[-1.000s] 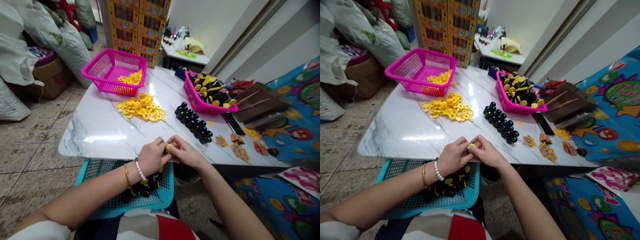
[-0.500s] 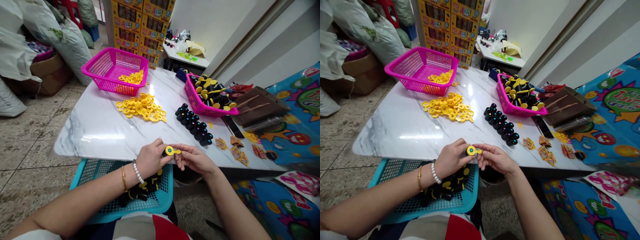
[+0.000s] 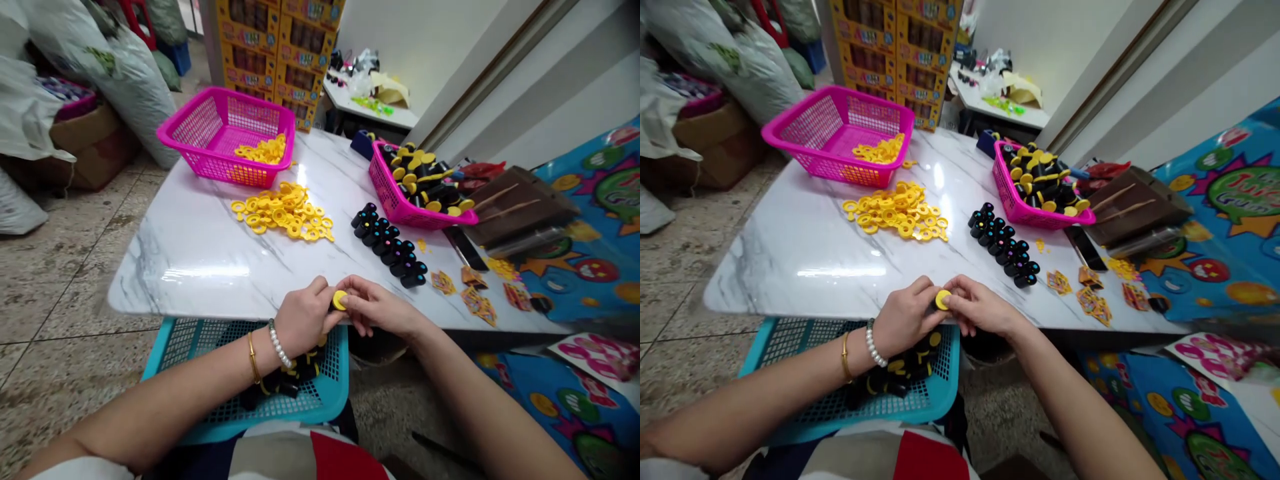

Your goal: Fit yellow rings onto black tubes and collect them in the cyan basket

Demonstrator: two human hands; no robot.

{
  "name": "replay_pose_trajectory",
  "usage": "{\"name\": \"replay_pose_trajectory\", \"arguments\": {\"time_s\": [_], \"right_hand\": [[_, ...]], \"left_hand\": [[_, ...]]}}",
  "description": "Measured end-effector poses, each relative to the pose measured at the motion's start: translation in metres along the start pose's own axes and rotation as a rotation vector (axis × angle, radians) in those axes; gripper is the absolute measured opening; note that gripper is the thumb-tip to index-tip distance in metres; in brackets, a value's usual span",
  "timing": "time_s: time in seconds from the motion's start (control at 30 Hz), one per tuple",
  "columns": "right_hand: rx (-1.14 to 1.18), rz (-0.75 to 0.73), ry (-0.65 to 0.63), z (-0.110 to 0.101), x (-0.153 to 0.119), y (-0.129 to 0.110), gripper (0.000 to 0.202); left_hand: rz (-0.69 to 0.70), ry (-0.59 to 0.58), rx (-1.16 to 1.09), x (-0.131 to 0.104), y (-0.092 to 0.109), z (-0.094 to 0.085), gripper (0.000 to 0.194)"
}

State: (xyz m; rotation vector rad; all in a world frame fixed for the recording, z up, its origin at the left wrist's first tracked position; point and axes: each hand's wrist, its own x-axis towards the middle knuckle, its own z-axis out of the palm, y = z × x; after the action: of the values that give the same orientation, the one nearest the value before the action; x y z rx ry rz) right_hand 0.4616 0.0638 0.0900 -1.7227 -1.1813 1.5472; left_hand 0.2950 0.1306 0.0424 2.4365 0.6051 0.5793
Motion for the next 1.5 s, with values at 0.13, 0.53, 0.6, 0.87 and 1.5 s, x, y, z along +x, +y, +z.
{"name": "replay_pose_trajectory", "arguments": {"time_s": [0.13, 0.53, 0.6, 0.87, 1.5], "right_hand": [[-0.133, -0.027, 0.015, 0.002, -0.003, -0.015, 0.03], [0.456, -0.204, 0.039, 0.028, 0.018, 0.004, 0.021], [0.578, -0.183, -0.024, 0.024, 0.017, 0.01, 0.028], [0.285, -0.184, 0.003, 0.039, -0.027, 0.018, 0.026], [-0.468, -0.619, 0.482, 0.069, -0.042, 0.068, 0.025]], "left_hand": [[0.058, 0.144, -0.125, -0.006, -0.006, 0.002, 0.023], [0.02, 0.339, -0.385, 0.0, -0.007, -0.005, 0.028], [0.008, 0.296, -0.403, 0.001, -0.006, -0.01, 0.025], [0.191, -0.053, -0.294, -0.02, 0.017, -0.033, 0.04], [0.124, 0.152, 0.588, 0.06, -0.074, -0.068, 0.018]]}}
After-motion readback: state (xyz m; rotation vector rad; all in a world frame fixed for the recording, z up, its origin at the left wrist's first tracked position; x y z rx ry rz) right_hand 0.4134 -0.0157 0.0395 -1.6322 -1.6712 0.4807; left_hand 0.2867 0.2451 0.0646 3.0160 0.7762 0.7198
